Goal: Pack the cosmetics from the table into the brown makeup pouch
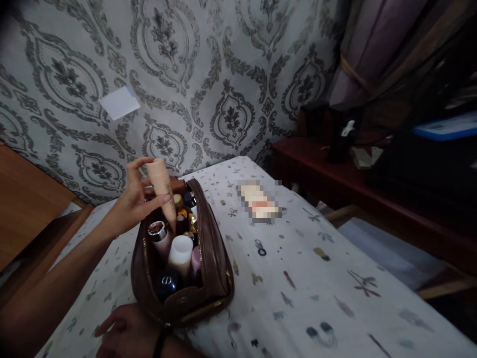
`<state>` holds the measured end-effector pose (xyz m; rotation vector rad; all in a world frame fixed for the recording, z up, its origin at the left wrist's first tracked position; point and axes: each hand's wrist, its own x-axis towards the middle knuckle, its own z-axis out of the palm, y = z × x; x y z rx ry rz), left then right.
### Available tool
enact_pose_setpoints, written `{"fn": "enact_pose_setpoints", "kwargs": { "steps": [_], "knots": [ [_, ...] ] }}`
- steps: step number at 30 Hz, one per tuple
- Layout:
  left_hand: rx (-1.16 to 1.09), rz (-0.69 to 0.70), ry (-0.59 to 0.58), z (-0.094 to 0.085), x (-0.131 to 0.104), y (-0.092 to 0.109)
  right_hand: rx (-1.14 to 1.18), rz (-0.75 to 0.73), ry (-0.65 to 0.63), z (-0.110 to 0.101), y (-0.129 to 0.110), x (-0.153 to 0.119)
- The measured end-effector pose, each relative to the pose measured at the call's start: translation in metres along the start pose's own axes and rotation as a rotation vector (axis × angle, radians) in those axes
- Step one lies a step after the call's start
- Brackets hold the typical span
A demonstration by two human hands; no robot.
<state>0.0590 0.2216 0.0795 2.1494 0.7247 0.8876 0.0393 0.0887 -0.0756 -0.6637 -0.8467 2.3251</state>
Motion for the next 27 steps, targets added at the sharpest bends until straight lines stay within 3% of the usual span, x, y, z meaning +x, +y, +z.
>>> {"fn": "enact_pose_setpoints", "kwargs": {
  "steps": [6, 14, 20, 27],
  "knots": [
    [0.082, 0.001, 0.034, -0.002, -0.002, 0.003, -0.007, 0.000, -0.005, 0.001, -0.002, -0.002],
    [0.354, 0.114, 0.033, -0.019, -0.003, 0.005, 0.005, -0.033, -0.017, -0.003, 0.009, 0.007],
    [0.488, 0.023, -0.065, -0.018, -0.008, 0.005, 0.005, -0.038, 0.009, -0.003, 0.013, 0.009],
    [0.463, -0.013, -0.111, -0.016, -0.013, 0.007, -0.022, -0.057, -0.034, -0.004, 0.010, 0.006]
  ]
}}
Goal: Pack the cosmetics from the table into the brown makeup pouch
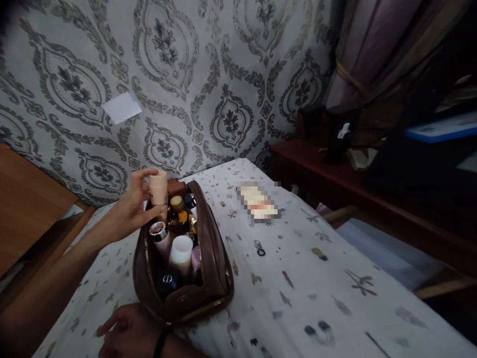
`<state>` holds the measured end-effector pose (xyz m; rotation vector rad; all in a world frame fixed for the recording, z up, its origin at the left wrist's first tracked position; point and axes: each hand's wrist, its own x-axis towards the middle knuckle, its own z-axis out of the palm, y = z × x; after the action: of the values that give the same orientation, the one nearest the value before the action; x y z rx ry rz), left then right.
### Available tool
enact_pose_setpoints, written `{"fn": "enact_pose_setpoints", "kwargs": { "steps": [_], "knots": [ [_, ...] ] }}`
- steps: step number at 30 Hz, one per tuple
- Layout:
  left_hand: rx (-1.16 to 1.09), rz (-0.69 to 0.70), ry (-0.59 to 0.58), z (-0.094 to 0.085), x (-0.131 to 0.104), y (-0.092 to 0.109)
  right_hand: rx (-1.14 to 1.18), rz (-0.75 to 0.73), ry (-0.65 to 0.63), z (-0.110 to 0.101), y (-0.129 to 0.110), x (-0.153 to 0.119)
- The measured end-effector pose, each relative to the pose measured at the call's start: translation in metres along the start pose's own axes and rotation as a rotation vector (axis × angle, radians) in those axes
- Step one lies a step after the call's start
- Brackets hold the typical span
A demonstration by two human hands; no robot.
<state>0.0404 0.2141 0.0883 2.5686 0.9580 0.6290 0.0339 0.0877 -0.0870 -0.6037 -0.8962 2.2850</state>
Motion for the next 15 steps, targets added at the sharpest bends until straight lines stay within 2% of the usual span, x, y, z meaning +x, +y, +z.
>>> {"fn": "enact_pose_setpoints", "kwargs": {
  "steps": [5, 15],
  "knots": [
    [0.080, -0.053, -0.036, -0.0008, -0.0012, 0.0025, 0.003, 0.015, 0.014, 0.0016, -0.0004, 0.0009],
    [0.060, -0.014, -0.110, -0.0004, 0.0028, 0.0017, 0.010, 0.002, 0.023, -0.0004, 0.0048, 0.0053]
  ]
}}
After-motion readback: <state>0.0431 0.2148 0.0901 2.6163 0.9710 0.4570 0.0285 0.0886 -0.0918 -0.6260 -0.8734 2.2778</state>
